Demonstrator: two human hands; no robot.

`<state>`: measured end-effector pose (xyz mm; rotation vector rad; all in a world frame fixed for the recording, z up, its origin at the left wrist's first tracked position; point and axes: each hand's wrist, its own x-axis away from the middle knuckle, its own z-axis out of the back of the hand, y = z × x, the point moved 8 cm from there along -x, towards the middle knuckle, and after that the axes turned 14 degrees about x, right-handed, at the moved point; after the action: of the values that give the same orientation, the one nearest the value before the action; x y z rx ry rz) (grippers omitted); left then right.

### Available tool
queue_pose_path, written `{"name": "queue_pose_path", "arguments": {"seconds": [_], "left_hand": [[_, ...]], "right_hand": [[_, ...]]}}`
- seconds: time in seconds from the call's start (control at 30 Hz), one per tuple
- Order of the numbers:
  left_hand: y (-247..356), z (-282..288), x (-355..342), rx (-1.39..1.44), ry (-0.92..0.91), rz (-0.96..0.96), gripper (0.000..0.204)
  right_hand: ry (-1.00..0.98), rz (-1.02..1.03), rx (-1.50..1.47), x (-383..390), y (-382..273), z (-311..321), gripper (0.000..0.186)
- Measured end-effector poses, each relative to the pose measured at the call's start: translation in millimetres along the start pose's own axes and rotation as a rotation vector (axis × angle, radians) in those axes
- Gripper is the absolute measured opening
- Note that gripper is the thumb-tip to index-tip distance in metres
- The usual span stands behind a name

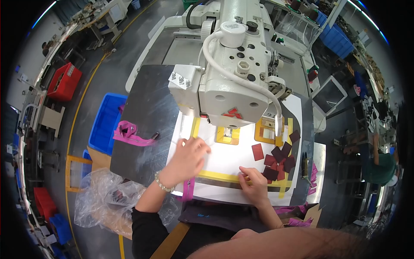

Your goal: Assembling leather pieces and straps using an industrial sewing machine.

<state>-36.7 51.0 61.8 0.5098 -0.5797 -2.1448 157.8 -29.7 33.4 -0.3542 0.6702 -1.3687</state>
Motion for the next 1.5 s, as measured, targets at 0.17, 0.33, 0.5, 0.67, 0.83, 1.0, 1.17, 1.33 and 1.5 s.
{"name": "queue_pose_path", "arguments": {"seconds": [0.17, 0.33, 0.5, 0.67, 0.83, 1.0, 1.17, 1.33, 1.5], "left_hand": [[2, -31, 43, 0.041, -0.156, -0.050, 0.044], [-68, 32, 51, -0.113, 0.183, 0.252, 0.056], [-124, 95, 69, -0.430, 0.509, 0.451, 0.054], [-134, 112, 72, -0.749, 0.608, 0.479, 0.054], [-68, 78, 34, -0.449, 0.500, 0.190, 0.039], [12, 32, -8, -0.156, 0.359, -0.265, 0.018], [64, -21, -45, 0.039, 0.118, -0.530, 0.017], [78, -47, -56, 0.063, 0.097, -0.640, 0.015], [67, -59, -47, 0.138, 0.069, -0.598, 0.016]], "right_hand": [[0.110, -0.019, 0.066, 11, 21, 22, 0.020], [0.161, -0.022, 0.113, 16, 24, 40, 0.018], [0.283, 0.063, 0.142, 25, 20, 54, 0.016], [0.357, 0.022, 0.222, 39, 32, 66, 0.017], [0.396, -0.085, 0.359, 40, 50, 87, 0.019], [0.308, -0.193, 0.526, -3, 99, 109, 0.037], [0.215, -0.315, 0.559, -58, 173, 125, 0.048], [0.126, -0.383, 0.477, -75, 206, 115, 0.052], [0.103, -0.395, 0.306, -72, 211, 110, 0.055]]}}
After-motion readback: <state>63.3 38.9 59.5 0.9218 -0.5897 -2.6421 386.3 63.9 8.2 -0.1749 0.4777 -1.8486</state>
